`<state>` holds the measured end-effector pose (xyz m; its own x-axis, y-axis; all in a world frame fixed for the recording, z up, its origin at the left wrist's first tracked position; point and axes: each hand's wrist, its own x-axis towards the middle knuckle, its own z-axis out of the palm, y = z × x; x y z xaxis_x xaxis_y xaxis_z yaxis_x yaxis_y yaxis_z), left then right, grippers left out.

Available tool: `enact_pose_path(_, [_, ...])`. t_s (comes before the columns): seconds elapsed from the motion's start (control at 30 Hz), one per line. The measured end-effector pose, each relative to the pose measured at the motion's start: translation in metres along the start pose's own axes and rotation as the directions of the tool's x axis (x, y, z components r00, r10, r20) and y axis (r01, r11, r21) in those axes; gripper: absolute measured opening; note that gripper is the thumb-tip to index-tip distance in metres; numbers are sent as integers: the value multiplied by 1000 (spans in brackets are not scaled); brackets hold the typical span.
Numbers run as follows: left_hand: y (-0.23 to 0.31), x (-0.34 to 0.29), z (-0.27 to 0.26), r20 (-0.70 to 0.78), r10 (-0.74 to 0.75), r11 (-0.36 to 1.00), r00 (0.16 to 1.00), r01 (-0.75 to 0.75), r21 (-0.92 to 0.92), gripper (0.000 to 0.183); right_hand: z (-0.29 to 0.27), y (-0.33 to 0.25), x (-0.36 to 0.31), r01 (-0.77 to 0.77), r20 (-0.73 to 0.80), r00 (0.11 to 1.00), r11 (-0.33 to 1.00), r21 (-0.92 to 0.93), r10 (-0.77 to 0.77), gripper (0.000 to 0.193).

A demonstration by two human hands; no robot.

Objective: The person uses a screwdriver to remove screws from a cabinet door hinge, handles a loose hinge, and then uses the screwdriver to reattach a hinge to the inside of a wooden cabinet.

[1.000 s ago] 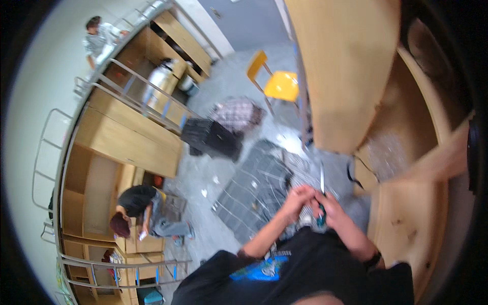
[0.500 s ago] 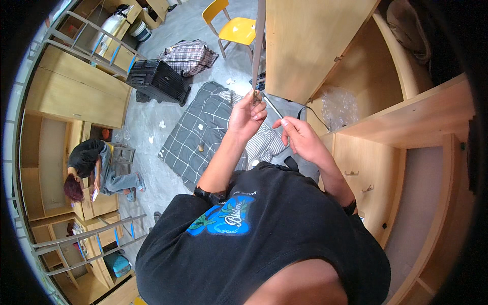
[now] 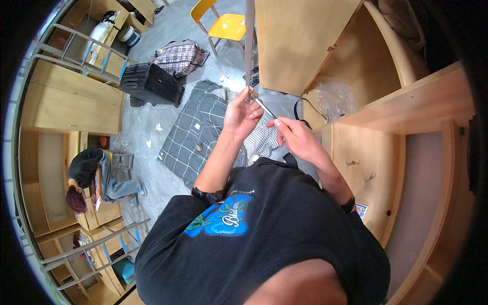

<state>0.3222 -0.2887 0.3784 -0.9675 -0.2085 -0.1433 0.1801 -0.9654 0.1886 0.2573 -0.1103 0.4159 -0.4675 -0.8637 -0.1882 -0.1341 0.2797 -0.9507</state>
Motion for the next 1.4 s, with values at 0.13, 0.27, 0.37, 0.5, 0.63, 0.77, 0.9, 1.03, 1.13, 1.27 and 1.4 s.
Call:
enact_pose_path(0.13, [2, -1, 1, -22, 1, 1000, 1000, -1, -2, 21, 1, -10, 0, -78, -19, 997, 997, -5, 78, 33])
enact_pose_path(0.27, [4, -1, -4, -41, 10, 1000, 999, -11, -15, 20, 3, -12, 2, -93, 1, 996, 996, 8, 93, 34])
enact_pose_path(0.37, [6, -1, -9, 4, 15, 1000, 1000, -14, -27, 13, 3, -11, 5, -114, 13, 993, 993, 23, 114, 34])
enact_pose_path(0.5, [11, -3, -11, -17, 4, 1000, 1000, -4, -24, 13, 5, -15, 9, -107, 14, 994, 994, 2, 107, 34])
enact_pose_path(0.63, [17, -5, -10, -55, 17, 1000, 998, -18, -21, 13, 9, -17, 14, -120, 19, 993, 992, -29, 120, 34])
enact_pose_path(0.77, [24, -6, -12, -60, 27, 999, 998, -29, -35, 13, 14, -19, 20, -130, 41, 990, 991, -41, 131, 34])
enact_pose_path(0.9, [33, -10, -16, -52, 33, 999, 998, -34, -17, 13, 20, -22, 26, -132, 55, 989, 990, -54, 135, 34])
enact_pose_path(1.03, [41, -16, -18, -41, 54, 998, 998, -55, -15, 13, 28, -24, 32, -124, 67, 990, 991, -57, 128, 34])
enact_pose_path(1.13, [51, -18, -23, -9, 86, 995, 996, -86, 44, 13, 37, -23, 37, -92, 78, 992, 995, -35, 95, 37])
enact_pose_path(1.27, [62, -22, -22, -56, 165, 968, 985, -151, 199, 13, 39, -31, 44, -74, 58, 995, 991, -114, 81, 36])
enact_pose_path(1.4, [75, -19, -28, -118, 276, 844, 954, -182, 505, 14, 43, -39, 49, -62, -59, 997, 954, -293, 47, 28])
